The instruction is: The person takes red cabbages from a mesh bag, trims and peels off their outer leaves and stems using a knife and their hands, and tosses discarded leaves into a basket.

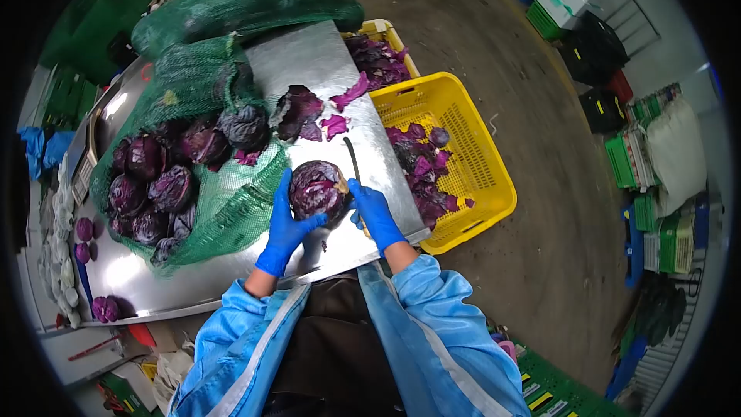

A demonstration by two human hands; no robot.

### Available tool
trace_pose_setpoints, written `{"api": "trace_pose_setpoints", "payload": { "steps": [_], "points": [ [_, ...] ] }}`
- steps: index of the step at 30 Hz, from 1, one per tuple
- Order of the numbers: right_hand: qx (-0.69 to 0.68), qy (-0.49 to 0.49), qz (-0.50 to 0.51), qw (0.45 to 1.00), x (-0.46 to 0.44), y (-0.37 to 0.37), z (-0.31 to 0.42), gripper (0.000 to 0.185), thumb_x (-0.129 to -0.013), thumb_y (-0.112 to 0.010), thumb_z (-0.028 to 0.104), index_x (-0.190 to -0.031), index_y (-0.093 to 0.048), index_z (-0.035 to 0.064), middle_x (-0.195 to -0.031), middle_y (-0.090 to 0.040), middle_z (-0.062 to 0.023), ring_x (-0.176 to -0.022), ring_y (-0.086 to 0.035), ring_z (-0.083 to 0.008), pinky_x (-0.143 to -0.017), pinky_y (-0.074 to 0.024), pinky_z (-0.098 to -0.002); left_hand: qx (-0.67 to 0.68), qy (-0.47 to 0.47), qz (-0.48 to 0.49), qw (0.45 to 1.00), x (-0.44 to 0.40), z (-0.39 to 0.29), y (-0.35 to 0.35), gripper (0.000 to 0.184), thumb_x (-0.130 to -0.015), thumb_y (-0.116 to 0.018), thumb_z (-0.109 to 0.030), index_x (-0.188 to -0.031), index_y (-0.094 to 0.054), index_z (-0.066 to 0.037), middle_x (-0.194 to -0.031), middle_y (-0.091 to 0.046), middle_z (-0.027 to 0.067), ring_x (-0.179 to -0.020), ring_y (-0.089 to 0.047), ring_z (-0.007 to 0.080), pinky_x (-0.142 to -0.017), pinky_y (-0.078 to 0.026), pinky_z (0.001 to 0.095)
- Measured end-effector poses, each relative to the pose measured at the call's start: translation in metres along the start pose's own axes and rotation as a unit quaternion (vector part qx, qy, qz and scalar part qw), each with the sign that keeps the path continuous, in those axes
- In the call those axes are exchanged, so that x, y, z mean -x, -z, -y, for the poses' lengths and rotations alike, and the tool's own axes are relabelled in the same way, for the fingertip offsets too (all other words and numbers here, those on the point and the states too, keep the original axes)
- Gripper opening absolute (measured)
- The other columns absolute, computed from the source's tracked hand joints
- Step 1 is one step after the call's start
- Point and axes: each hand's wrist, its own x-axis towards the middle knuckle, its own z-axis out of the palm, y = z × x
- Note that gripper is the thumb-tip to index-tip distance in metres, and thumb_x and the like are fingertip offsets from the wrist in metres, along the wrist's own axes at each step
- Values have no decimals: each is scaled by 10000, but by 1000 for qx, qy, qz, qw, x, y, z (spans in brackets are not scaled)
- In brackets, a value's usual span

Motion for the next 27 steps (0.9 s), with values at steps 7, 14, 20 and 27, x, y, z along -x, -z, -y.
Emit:
{"api": "trace_pose_setpoints", "payload": {
  "steps": [7,14,20,27],
  "points": [
    [277,386,-169,864,26,20,-4,315,-940,-567,244,-1223,-518,114,-1096,-640,-178,-916,-651,-362,-765,-517,-448,-68,3,-24,997,-36,-18,-39,1112,-593,-892,-312,-1465,-269,-14,-1336,-368,235,-1256,-393,385,-1085,-354,435],
    [329,236,-113,907,25,24,-27,265,-973,-521,306,-1125,-492,91,-848,-659,-220,-729,-638,-424,-603,-491,-509,-56,6,-39,998,-48,-21,-51,1111,-627,-870,-322,-1471,-232,17,-1290,-356,226,-1194,-405,370,-1048,-360,434],
    [361,222,-97,901,37,19,-6,228,-969,-525,236,-1129,-496,75,-824,-668,-182,-737,-663,-358,-628,-508,-453,-60,26,-25,998,-54,-20,-47,1113,-621,-873,-312,-1472,-234,16,-1270,-367,223,-1178,-412,363,-1039,-364,435],
    [436,206,-132,866,17,14,-1,236,-944,-545,237,-1044,-493,29,-754,-649,-236,-699,-656,-397,-571,-497,-485,-61,46,-9,997,-60,-23,-47,1147,-619,-885,-311,-1489,-200,-10,-1261,-361,215,-1162,-423,357,-1025,-381,429]
  ]
}}
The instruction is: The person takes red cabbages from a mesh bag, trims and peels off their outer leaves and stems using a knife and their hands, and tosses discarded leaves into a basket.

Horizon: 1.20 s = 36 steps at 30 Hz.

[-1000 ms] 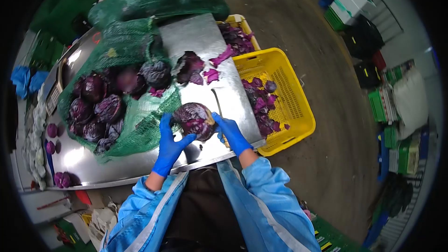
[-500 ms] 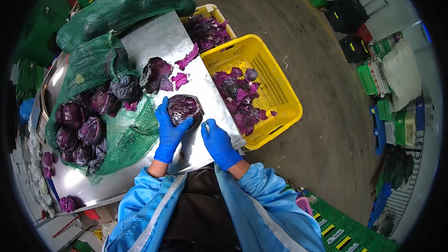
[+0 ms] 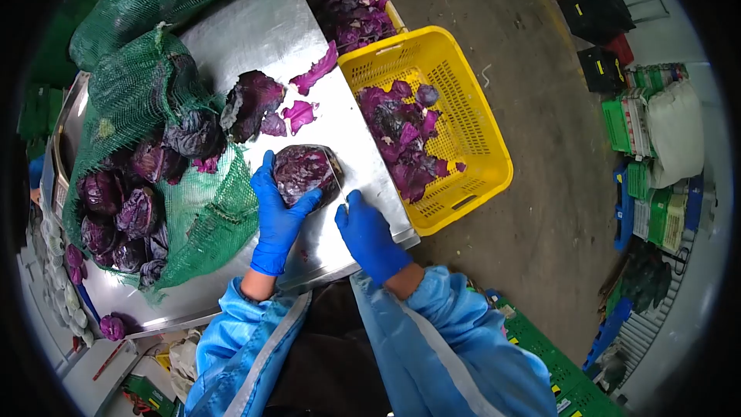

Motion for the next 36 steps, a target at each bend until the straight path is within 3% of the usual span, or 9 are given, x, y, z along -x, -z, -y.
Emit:
{"api": "trace_pose_setpoints", "payload": {
  "steps": [10,12,14,16,24,27,28,30,36],
  "points": [
    [-66,-120,133,982,-69,-33,-10,430,-918,-541,222,-1295,-448,38,-839,-664,-255,-643,-661,-385,-591,-540,-445,33,-1,-10,999,-7,23,1,1075,-653,-878,-310,-1453,-254,47,-1261,-402,207,-1161,-466,328,-1022,-401,399],
    [22,-40,102,994,-66,-32,-9,439,-897,-550,202,-1285,-461,18,-874,-666,-256,-765,-660,-432,-644,-534,-504,146,57,4,988,-9,27,3,1014,-677,-873,-248,-1438,-282,66,-1305,-416,200,-1204,-472,291,-1044,-399,384],
    [-46,-66,127,989,-52,-4,5,514,-899,-560,175,-1382,-420,71,-792,-662,-182,-638,-670,-313,-512,-528,-402,219,53,25,974,-6,17,13,1026,-666,-878,-245,-1449,-284,49,-1386,-379,214,-1259,-444,284,-1070,-381,386],
    [-388,-87,161,903,-40,-2,-4,570,-898,-572,126,-1437,-387,104,-744,-627,-95,-542,-629,-178,-437,-484,-300,290,80,52,952,4,7,19,1054,-660,-880,-234,-1466,-258,38,-1420,-351,218,-1286,-422,286,-1081,-373,386],
    [-459,11,62,886,3,18,-7,371,-950,-572,115,-1320,-544,126,-798,-619,5,-504,-510,-62,-428,-424,-230,157,42,-79,984,50,26,-1,1245,-581,-924,-259,-1515,-145,8,-1502,-236,211,-1365,-305,315,-1146,-261,398],
    [-425,-198,14,883,-22,43,-7,255,-965,-591,298,-1156,-608,131,-764,-664,-26,-535,-539,-77,-430,-407,-232,169,41,-100,980,48,26,6,1243,-580,-927,-282,-1507,-156,18,-1491,-246,213,-1357,-309,320,-1146,-257,402],
    [-397,-190,-6,898,-32,45,-13,232,-955,-600,289,-1104,-625,113,-782,-680,-64,-605,-605,-128,-487,-466,-278,151,27,-108,982,44,27,6,1241,-582,-927,-286,-1507,-158,18,-1491,-245,214,-1354,-312,323,-1142,-264,404],
    [-139,81,-126,979,-30,32,-15,274,-931,-623,286,-1131,-621,99,-818,-694,-113,-676,-671,-223,-591,-525,-347,136,31,-107,984,36,27,5,1250,-574,-927,-302,-1505,-157,20,-1491,-247,208,-1360,-303,328,-1138,-269,413],
    [-234,251,-74,936,-30,23,26,370,-883,-659,326,-1191,-614,126,-1042,-648,-103,-901,-663,-313,-764,-530,-388,22,-66,-114,991,49,16,6,1216,-604,-906,-329,-1488,-157,37,-1496,-227,215,-1390,-257,342,-1150,-234,431]
  ]
}}
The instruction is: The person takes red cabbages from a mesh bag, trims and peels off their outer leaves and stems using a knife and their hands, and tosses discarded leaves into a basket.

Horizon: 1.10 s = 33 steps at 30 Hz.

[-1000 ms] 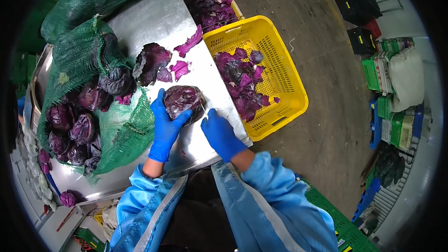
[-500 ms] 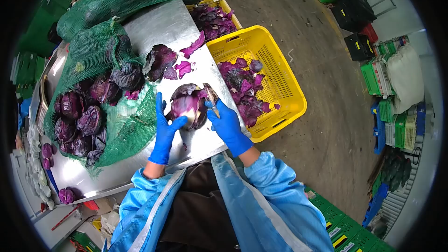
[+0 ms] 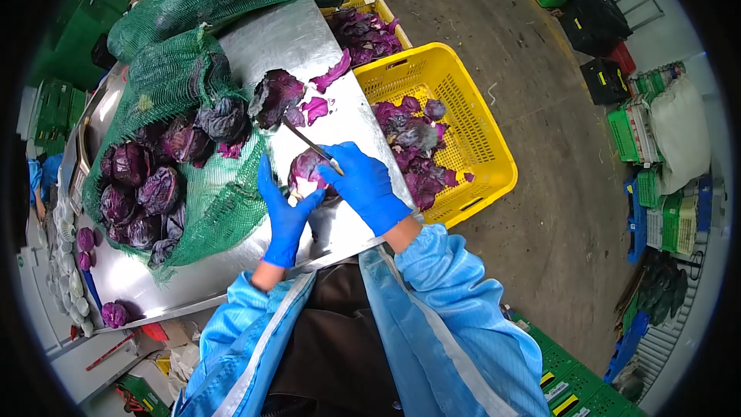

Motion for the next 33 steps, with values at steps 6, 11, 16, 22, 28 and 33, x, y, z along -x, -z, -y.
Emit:
{"api": "trace_pose_setpoints", "payload": {
  "steps": [6,11,16,22,28,33],
  "points": [
    [140,-146,38,979,8,22,-4,372,-864,-662,405,-1025,-629,71,-928,-656,-175,-843,-650,-362,-710,-516,-431,349,233,48,906,6,-48,-24,1202,-646,-882,-154,-1488,-56,85,-1422,-323,252,-1303,-399,322,-1092,-360,388],
    [313,-161,133,926,5,53,17,808,-855,-607,561,-1478,-333,125,-852,-674,-155,-615,-647,-328,-516,-494,-428,-45,49,134,989,-40,-33,-32,1208,-586,-913,-364,-1451,-203,93,-1339,-431,278,-1252,-463,391,-1038,-409,424],
    [395,-43,150,905,8,47,2,725,-931,-508,508,-1501,-288,118,-741,-623,-99,-557,-637,-250,-471,-489,-386,-26,92,199,975,-74,-39,-36,862,-515,-935,-402,-1213,-576,-47,-1142,-592,179,-976,-655,309,-836,-549,393],
    [377,-7,114,919,-9,44,-16,500,-969,-459,463,-1261,-553,68,-745,-647,-148,-638,-660,-319,-548,-515,-437,-66,160,293,940,-81,-59,-37,1076,-529,-915,-446,-1364,-420,18,-1142,-566,203,-1077,-608,347,-884,-526,413],
    [224,-188,44,955,-55,60,-25,573,-870,-545,601,-868,-683,46,-838,-666,-232,-840,-650,-429,-706,-503,-521,-150,32,232,961,-50,-44,-40,1256,-548,-879,-409,-1482,-167,36,-1368,-389,280,-1251,-406,449,-1039,-401,464],
    [137,-319,-8,938,-41,65,-94,351,-847,-604,380,-999,-633,65,-895,-676,-211,-818,-651,-418,-713,-513,-502,-7,-64,275,959,-43,-14,-9,1232,-546,-918,-267,-1507,-184,-34,-1469,-326,223,-1374,-326,377,-1148,-294,419]
  ]
}}
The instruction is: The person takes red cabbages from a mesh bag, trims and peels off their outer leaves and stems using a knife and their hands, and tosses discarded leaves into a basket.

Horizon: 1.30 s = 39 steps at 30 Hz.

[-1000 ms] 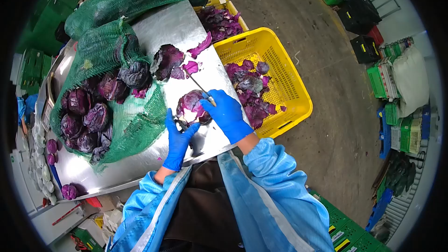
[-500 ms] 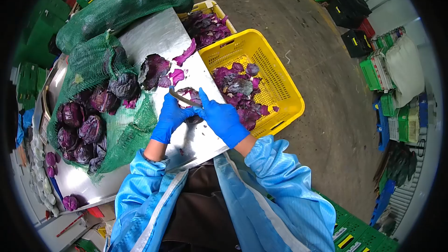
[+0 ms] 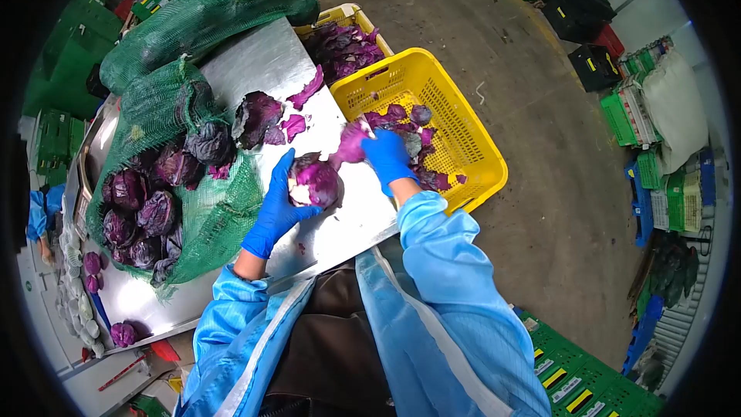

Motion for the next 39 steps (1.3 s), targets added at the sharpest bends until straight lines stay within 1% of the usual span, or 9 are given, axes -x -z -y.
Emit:
{"api": "trace_pose_setpoints", "payload": {
  "steps": [4,5,7,9,17,23,27,35,39],
  "points": [
    [69,87,-49,993,53,26,48,449,-852,-670,322,-1234,-553,117,-1020,-657,-192,-833,-663,-390,-723,-523,-486,-45,-47,74,995,-13,-25,12,1166,-575,-889,-217,-1522,-222,-89,-1550,-228,200,-1427,-257,366,-1169,-255,411],
    [86,203,-135,966,57,15,50,539,-846,-688,376,-1305,-527,145,-1155,-607,-170,-899,-660,-357,-753,-525,-460,-43,-22,92,995,-18,-37,15,1121,-589,-848,-139,-1523,-229,-103,-1547,-237,196,-1432,-252,359,-1170,-254,410],
    [-24,376,-40,926,68,13,77,563,-834,-693,417,-1309,-539,156,-1196,-582,-147,-970,-643,-332,-788,-517,-445,-18,-57,52,997,-19,-35,12,1098,-610,-855,-169,-1518,-242,-99,-1543,-226,210,-1417,-272,376,-1153,-286,423],
    [53,308,123,942,53,-1,67,556,-825,-688,461,-1284,-578,167,-1150,-600,-128,-1021,-624,-328,-812,-508,-436,81,-31,-86,993,0,10,-15,1091,-607,-833,-110,-1512,-226,-54,-1551,-208,191,-1421,-268,355,-1167,-262,409],
    [112,199,-18,973,32,9,35,425,-821,-673,502,-854,-630,81,-875,-633,-185,-833,-632,-376,-715,-508,-449,97,95,-157,978,-13,-15,-44,1055,-642,-881,-205,-1471,-259,-10,-1390,-397,219,-1256,-461,348,-1075,-388,394],
    [157,218,0,963,88,24,63,646,-905,-579,489,-1418,-441,121,-1192,-620,-196,-1012,-638,-368,-830,-523,-441,-8,131,-158,979,-24,-36,-42,1109,-611,-886,-293,-1467,-254,18,-1365,-433,244,-1228,-492,378,-1035,-423,424],
    [-54,226,88,969,59,1,42,532,-947,-548,444,-1386,-502,148,-1248,-604,-188,-1034,-637,-356,-857,-519,-414,-17,99,-142,985,-32,-24,-46,1097,-614,-883,-312,-1452,-269,42,-1359,-455,256,-1208,-513,391,-1009,-441,431],
    [48,173,141,974,42,36,36,563,-894,-547,568,-1306,-578,184,-1072,-672,-208,-966,-649,-392,-819,-515,-461,-51,107,-45,992,-53,-34,-31,1068,-625,-892,-286,-1473,-300,-22,-1393,-475,199,-1253,-506,316,-1043,-427,381],
    [-23,158,30,987,25,16,-11,527,-911,-525,564,-1248,-614,168,-1035,-678,-213,-964,-649,-402,-817,-516,-450,-86,95,-10,992,-54,-33,-31,1099,-568,-904,-201,-1473,-304,-29,-1401,-469,181,-1286,-470,320,-1092,-386,369]
  ]
}}
